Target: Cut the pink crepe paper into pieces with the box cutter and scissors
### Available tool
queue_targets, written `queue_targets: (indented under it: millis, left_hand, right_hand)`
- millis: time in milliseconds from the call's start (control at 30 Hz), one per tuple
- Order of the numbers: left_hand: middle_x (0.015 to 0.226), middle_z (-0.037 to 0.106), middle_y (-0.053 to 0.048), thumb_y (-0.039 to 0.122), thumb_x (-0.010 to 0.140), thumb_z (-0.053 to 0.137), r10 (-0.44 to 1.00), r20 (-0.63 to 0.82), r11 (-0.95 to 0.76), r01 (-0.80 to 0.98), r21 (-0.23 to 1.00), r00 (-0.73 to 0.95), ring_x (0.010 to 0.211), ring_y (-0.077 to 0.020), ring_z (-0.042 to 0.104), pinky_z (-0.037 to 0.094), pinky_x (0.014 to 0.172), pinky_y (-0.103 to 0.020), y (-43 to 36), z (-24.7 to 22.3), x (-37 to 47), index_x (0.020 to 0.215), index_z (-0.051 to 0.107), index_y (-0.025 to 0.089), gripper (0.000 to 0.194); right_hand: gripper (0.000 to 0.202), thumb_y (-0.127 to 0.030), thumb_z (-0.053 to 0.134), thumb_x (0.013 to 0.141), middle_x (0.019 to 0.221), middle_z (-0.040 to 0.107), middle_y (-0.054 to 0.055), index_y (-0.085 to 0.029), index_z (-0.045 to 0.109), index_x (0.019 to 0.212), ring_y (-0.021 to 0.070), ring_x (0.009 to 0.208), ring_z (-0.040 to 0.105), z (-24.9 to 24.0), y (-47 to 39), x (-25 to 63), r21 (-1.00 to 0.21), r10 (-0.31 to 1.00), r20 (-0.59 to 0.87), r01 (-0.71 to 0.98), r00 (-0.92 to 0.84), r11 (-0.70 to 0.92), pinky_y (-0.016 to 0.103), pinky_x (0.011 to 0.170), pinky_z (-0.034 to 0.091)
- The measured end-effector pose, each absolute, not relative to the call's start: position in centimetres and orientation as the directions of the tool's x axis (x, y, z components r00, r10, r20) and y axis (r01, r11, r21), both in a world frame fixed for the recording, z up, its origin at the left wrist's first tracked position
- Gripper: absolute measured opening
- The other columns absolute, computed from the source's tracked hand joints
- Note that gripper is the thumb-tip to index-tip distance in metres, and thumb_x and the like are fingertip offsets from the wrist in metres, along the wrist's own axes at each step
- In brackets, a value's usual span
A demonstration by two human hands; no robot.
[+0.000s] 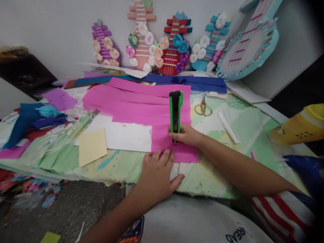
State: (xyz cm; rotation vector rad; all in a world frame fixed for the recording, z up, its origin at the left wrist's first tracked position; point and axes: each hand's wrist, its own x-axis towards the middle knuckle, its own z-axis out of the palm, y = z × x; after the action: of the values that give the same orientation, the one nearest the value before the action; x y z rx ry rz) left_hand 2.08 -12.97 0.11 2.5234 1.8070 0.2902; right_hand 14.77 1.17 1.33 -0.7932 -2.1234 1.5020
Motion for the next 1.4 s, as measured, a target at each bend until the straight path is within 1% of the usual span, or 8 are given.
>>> queue_targets:
  millis: [267,567,833,967,1033,1100,1267,1400]
  left_hand:
    - [0.121,0.048,-0.009,0.052,0.079,0.034,0.941,0.154,-0.322,0.938,0.131,0.301,0.11,-0.0292,0.036,0.011,0.098,-0.053,-12.9,0.0,2.1,0.12,0.044,0.015,0.057]
    - [0.12,0.048,-0.01,0.048,0.077,0.041,0.94,0.153,-0.329,0.93,0.163,0.306,0.109,-0.0297,0.036,0.024,0.095,-0.046,-12.8,0.1,2.0,0.119,0.046,0.012,0.056]
    - [0.119,0.048,-0.012,0.046,0.075,0.044,0.902,0.187,-0.416,0.899,0.136,0.39,0.109,-0.03,0.038,0.027,0.092,-0.046,-12.8,0.6,1.2,0.114,0.05,0.015,0.05]
    - [0.104,0.055,-0.016,0.043,0.078,0.04,0.852,0.138,-0.517,0.853,0.071,0.505,0.099,-0.0291,0.046,0.036,0.085,-0.044,-9.8,3.1,-0.3,0.106,0.055,0.01,0.046]
    - [0.103,0.055,-0.017,0.042,0.078,0.04,0.836,0.137,-0.541,0.841,0.037,0.532,0.096,-0.0284,0.048,0.036,0.084,-0.042,-7.3,3.9,-0.8,0.107,0.053,0.007,0.048]
    - [0.113,0.049,-0.019,0.044,0.075,0.043,0.795,0.162,-0.596,0.802,0.035,0.584,0.105,-0.0293,0.043,0.032,0.09,-0.041,-5.1,3.7,-1.0,0.115,0.046,0.003,0.057]
    - [0.126,0.039,-0.021,0.05,0.074,0.043,0.721,0.173,-0.692,0.71,0.127,0.672,0.116,-0.0303,0.033,0.026,0.097,-0.042,-2.9,1.2,-1.5,0.123,0.035,0.001,0.07]
    - [0.116,0.048,-0.019,0.046,0.077,0.041,0.706,0.313,-0.703,0.684,0.194,0.636,0.106,-0.0281,0.043,0.033,0.09,-0.042,-3.3,0.7,-2.2,0.119,0.04,0.003,0.06]
  right_hand:
    - [0.026,-0.042,0.053,0.07,0.053,0.047,-0.004,-0.017,0.046,0.069,0.0093,0.052,0.047,1.3,1.2,14.7,-0.938,0.644,0.023,0.206,-0.765,0.28,0.023,0.053,0.04]
    - [0.026,-0.042,0.052,0.071,0.054,0.048,-0.004,-0.017,0.046,0.07,0.0095,0.053,0.048,1.3,1.2,14.9,-0.935,0.644,0.043,0.197,-0.763,0.296,0.022,0.052,0.04]
    - [0.031,-0.049,0.047,0.073,0.047,0.05,-0.004,-0.018,0.044,0.068,0.0099,0.043,0.049,3.0,-0.4,14.7,-0.928,0.91,0.043,0.321,-0.413,0.189,0.022,0.043,0.038]
    - [0.031,-0.048,0.049,0.071,0.051,0.054,-0.001,-0.017,0.052,0.071,0.0115,0.047,0.053,2.8,-1.3,14.9,-0.886,0.956,0.037,0.433,-0.291,0.166,0.022,0.045,0.039]
    - [0.03,-0.047,0.052,0.069,0.053,0.054,-0.001,-0.018,0.054,0.075,0.0117,0.047,0.052,2.6,-1.5,15.1,-0.904,0.969,0.006,0.412,-0.245,0.11,0.023,0.044,0.039]
    - [0.029,-0.046,0.053,0.068,0.052,0.053,-0.002,-0.018,0.053,0.076,0.0118,0.046,0.052,2.4,-1.8,15.1,-0.931,0.979,-0.017,0.361,-0.203,0.059,0.023,0.043,0.04]
    - [0.018,-0.036,0.054,0.068,0.045,0.043,-0.006,-0.019,0.048,0.071,0.0087,0.038,0.044,2.3,-2.7,15.1,-0.985,0.994,-0.043,0.173,-0.098,-0.025,0.021,0.037,0.035]
    - [0.016,-0.033,0.056,0.067,0.048,0.039,-0.007,-0.02,0.048,0.073,0.0066,0.039,0.039,2.3,-3.0,15.0,-1.0,0.999,0.027,-0.009,-0.02,0.026,0.018,0.035,0.032]
